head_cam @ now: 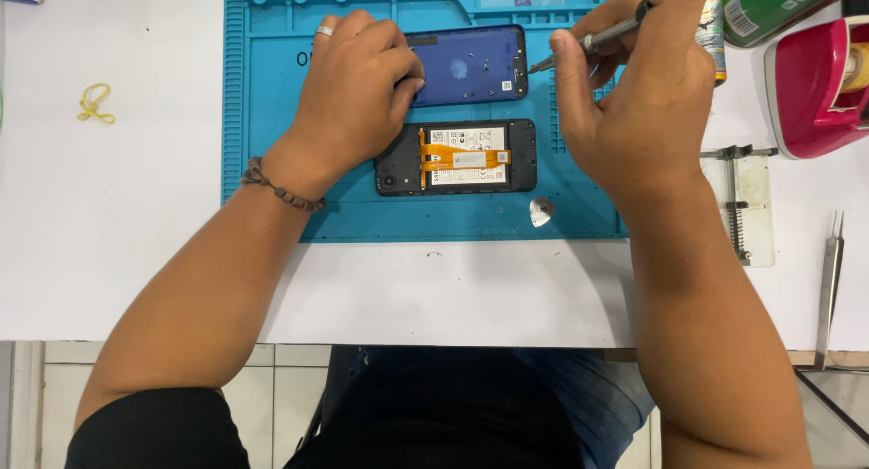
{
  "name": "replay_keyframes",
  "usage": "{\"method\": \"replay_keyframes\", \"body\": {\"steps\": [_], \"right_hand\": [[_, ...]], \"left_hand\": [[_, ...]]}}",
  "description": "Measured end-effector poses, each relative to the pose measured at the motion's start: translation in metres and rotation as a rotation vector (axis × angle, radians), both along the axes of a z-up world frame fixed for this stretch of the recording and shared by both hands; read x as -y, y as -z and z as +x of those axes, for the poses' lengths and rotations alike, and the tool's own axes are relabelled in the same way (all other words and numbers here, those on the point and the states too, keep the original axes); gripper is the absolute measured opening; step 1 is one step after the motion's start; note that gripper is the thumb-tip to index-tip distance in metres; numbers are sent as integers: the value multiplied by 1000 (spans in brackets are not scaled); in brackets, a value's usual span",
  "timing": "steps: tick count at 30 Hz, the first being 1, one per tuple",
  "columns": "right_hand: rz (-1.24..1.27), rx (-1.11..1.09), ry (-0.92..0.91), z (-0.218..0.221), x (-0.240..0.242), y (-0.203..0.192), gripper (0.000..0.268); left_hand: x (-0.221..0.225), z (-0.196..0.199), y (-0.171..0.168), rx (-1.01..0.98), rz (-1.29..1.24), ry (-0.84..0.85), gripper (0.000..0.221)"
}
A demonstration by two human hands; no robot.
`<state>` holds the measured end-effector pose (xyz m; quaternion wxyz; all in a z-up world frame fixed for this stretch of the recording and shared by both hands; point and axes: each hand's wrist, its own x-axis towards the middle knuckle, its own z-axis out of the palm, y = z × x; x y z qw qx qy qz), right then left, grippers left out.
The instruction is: The person works on a disassembled smartphone placed on a blue anti-static mat. They handle a small black internal component, aligning and pressing it into the phone's chassis. Later, they use a screwdriver to tighten screws on the device.
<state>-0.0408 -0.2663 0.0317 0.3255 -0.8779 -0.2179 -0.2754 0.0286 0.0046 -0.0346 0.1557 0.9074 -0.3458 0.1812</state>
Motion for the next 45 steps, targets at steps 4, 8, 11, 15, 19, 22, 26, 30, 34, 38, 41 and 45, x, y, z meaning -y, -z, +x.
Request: {"method": "replay_keyframes", "body": {"steps": [4, 8, 11, 15, 19, 22, 26, 30, 34, 38, 41, 45], "right_hand": [[-3, -7, -8, -3, -5, -4, 49], [4, -16, -14, -3, -4, -2, 51], [-12, 3, -19, -1, -3, 0, 52], [-10, -18, 2, 2, -7, 1, 43], [-51, 59, 55, 6, -2, 9, 21], [-34, 6, 65, 6, 2, 19, 46], [154, 22, 87, 1, 12, 12, 44], [278, 131, 204, 2, 26, -3, 33], [30, 507, 387, 0, 50, -37, 8], [-38, 298, 681, -47, 133, -36, 33], [-126, 1, 1040, -73, 223, -12, 50], [-442, -449, 1192, -70, 298, 23, 13]], "left_hand": [[2, 0, 8, 128, 110, -40, 12], [1, -4, 1, 126, 23, -7, 14], [0, -8, -5, -30, -1, -35, 8], [-6, -6, -5, -57, 5, -7, 7], [-5, -1, 3, -11, 14, 39, 13], [-6, -8, -4, -29, 60, 28, 7], [-9, -6, 4, -23, 146, -6, 6], [-16, -5, 9, -2, 153, -64, 9], [-21, -1, 16, -19, 137, -87, 11], [-17, -4, 11, -59, 128, -117, 11], [-18, 0, 15, -47, 111, -108, 12], [-17, -4, 18, 33, 143, -109, 14]]}}
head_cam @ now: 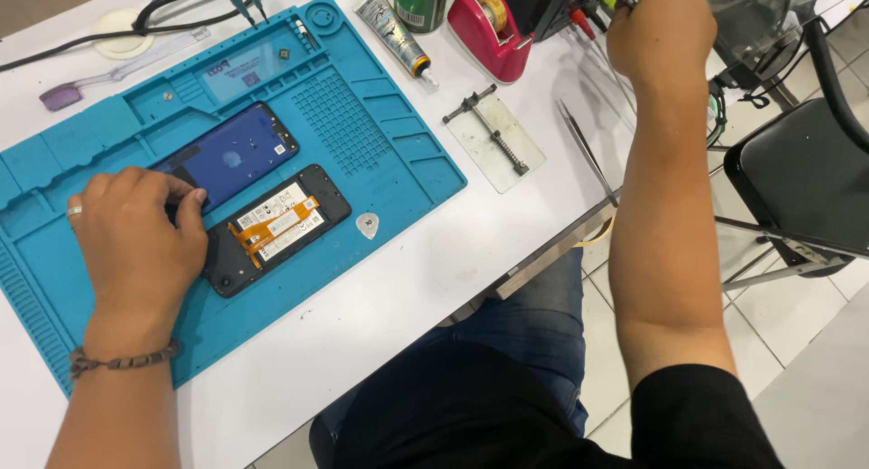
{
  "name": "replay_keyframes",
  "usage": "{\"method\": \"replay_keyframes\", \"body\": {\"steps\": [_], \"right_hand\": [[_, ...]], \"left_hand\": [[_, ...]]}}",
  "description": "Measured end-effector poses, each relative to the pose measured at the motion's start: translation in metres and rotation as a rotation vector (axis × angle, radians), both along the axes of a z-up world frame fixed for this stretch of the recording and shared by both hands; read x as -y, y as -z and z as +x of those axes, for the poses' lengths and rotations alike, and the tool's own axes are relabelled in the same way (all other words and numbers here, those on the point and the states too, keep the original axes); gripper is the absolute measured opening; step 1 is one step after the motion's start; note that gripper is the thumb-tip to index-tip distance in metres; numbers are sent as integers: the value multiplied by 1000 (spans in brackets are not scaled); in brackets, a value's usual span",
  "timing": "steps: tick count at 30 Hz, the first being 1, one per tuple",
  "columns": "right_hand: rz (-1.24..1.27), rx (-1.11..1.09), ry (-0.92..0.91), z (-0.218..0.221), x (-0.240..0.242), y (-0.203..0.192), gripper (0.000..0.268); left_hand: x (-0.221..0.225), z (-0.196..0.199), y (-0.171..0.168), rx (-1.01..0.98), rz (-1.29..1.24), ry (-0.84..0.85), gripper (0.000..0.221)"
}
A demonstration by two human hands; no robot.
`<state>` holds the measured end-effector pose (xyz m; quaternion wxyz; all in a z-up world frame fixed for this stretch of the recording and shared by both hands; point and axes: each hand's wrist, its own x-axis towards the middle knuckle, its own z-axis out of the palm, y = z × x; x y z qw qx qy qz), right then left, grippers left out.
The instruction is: The person works on a disassembled smartphone placed on a blue anti-static mat. They handle a small black internal component, aligning and pressing it into the phone's chassis. Later, they use a screwdriver to tighten screws on the device.
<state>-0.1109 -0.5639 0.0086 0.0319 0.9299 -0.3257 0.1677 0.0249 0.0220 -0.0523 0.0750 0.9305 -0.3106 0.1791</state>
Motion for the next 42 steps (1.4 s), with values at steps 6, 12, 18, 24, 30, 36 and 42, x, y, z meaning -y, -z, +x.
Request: {"method": "replay_keyframes", "body": {"steps": [6, 12, 18, 24, 30, 36, 42], "right_hand": [[-311, 29, -9, 18, 46, 52, 15], [-359, 92, -43, 7, 17, 38, 18], [-109, 293, -397, -9, -51, 2, 33], [-285, 340, -452, 14, -20, 29, 27], [-254, 287, -441, 27, -10, 29, 23], [-253, 178, -385, 41, 1, 24, 27], [-45, 49, -413, 14, -99, -8, 38]], "left_hand": [[3, 3, 1, 22, -23, 26, 12], [5, 0, -8, -5, -46, 14, 9], [9, -3, -8, 34, -70, 4, 8], [8, -4, -12, 45, -124, 30, 7], [9, -3, -7, 69, -121, 19, 9], [9, -3, -6, 82, -118, 25, 8], [4, -4, -11, 61, -126, 70, 8]]}}
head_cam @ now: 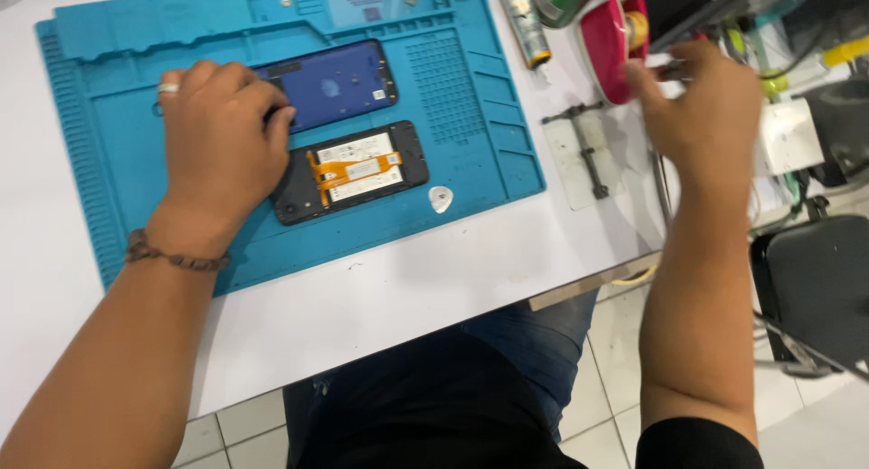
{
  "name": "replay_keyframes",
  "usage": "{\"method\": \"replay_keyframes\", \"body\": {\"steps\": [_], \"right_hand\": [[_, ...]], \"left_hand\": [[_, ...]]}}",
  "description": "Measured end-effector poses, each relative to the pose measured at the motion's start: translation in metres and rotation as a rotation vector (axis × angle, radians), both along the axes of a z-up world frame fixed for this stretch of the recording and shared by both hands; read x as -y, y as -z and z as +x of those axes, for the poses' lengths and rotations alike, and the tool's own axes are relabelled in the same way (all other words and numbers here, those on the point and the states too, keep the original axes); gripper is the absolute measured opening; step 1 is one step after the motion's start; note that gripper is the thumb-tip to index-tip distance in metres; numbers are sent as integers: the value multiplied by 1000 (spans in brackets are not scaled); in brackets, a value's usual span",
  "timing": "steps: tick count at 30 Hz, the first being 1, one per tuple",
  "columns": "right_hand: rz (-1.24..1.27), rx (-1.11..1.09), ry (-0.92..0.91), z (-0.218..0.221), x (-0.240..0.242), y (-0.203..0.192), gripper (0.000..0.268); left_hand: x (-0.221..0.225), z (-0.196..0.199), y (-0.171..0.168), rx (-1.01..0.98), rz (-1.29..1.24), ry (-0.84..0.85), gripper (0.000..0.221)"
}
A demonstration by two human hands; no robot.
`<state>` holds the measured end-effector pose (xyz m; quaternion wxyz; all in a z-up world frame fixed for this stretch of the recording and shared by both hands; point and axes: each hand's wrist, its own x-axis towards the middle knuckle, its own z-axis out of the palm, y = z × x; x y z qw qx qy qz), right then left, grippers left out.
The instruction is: The person works on a disassembled smartphone placed on a blue anti-static mat. They handle a small black internal component, aligning and pressing it into the phone's chassis. Later, they use a screwdriver to tighten screws on the device.
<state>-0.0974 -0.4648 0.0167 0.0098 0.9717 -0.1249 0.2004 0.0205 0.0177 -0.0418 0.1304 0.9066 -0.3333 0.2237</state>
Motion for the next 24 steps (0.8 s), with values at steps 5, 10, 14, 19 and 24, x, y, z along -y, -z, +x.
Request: {"method": "replay_keyframes", "body": {"steps": [5, 10, 14, 19, 24], "right_hand": [[33, -29, 188, 18, 12, 36, 51], [210, 17, 49, -20, 8, 4, 53], [396, 87, 63, -97, 18, -37, 48], [289, 106, 442, -171, 89, -28, 47], [29, 71, 391, -187, 153, 8, 54]], "left_hand": [[-2, 0, 3, 45, 86, 34, 5], [-13, 2, 11, 70, 157, -6, 8], [-12, 2, 13, 29, 133, 4, 7], [-11, 6, 13, 15, 205, -2, 8], [-13, 9, 18, 60, 194, -23, 5]]}}
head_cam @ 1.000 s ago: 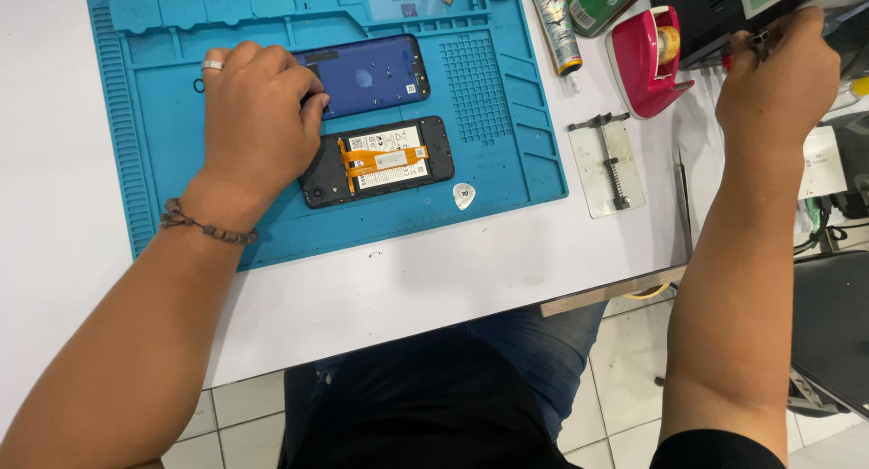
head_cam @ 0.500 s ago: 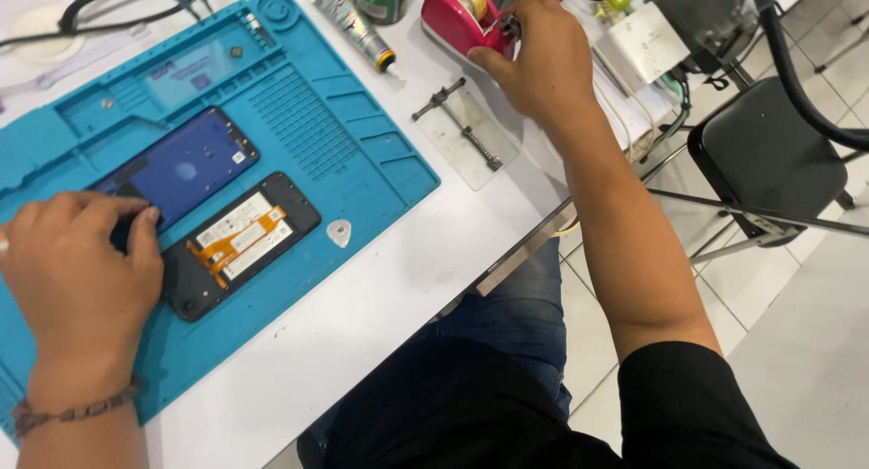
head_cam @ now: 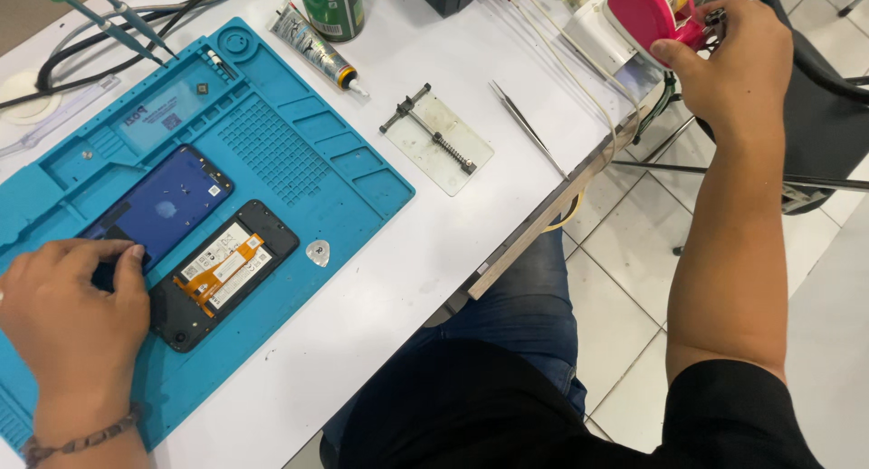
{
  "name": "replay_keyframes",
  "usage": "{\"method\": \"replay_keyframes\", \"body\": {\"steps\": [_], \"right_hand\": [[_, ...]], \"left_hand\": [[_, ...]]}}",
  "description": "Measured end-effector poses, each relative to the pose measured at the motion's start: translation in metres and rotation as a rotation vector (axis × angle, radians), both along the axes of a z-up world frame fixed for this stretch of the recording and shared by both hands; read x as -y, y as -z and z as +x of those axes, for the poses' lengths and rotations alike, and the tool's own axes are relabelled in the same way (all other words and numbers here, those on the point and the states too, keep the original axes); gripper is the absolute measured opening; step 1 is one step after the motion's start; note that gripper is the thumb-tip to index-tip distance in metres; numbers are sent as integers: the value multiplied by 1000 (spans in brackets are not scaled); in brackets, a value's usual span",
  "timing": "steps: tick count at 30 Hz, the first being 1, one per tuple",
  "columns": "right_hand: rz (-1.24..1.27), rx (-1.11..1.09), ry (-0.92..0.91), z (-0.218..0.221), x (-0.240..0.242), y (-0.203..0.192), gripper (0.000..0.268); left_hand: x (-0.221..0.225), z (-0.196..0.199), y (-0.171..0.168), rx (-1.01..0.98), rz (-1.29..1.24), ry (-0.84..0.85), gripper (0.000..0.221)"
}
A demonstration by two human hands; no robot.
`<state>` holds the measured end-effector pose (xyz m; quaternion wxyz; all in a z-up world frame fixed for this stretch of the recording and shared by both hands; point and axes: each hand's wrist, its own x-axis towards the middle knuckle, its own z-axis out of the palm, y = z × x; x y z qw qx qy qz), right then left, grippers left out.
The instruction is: The person works on a disassembled smartphone placed on a blue anti-static mat. They handle a small black internal component, aligning and pressing it into the phone's chassis. Later, they use a screwdriver to tighten screws on the device.
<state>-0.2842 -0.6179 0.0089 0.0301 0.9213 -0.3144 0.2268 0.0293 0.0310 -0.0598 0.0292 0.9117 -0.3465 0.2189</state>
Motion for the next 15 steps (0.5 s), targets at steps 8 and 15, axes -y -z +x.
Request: {"method": "replay_keyframes", "body": {"steps": [8, 15], "right_hand": [[-220, 95, -5, 16, -31, 3, 60], [215, -63, -268, 66, -197, -11, 45]], "left_hand": [[7, -5, -13, -94, -80, 8, 3], [7, -6, -13, -87, -115, 35, 4]]}}
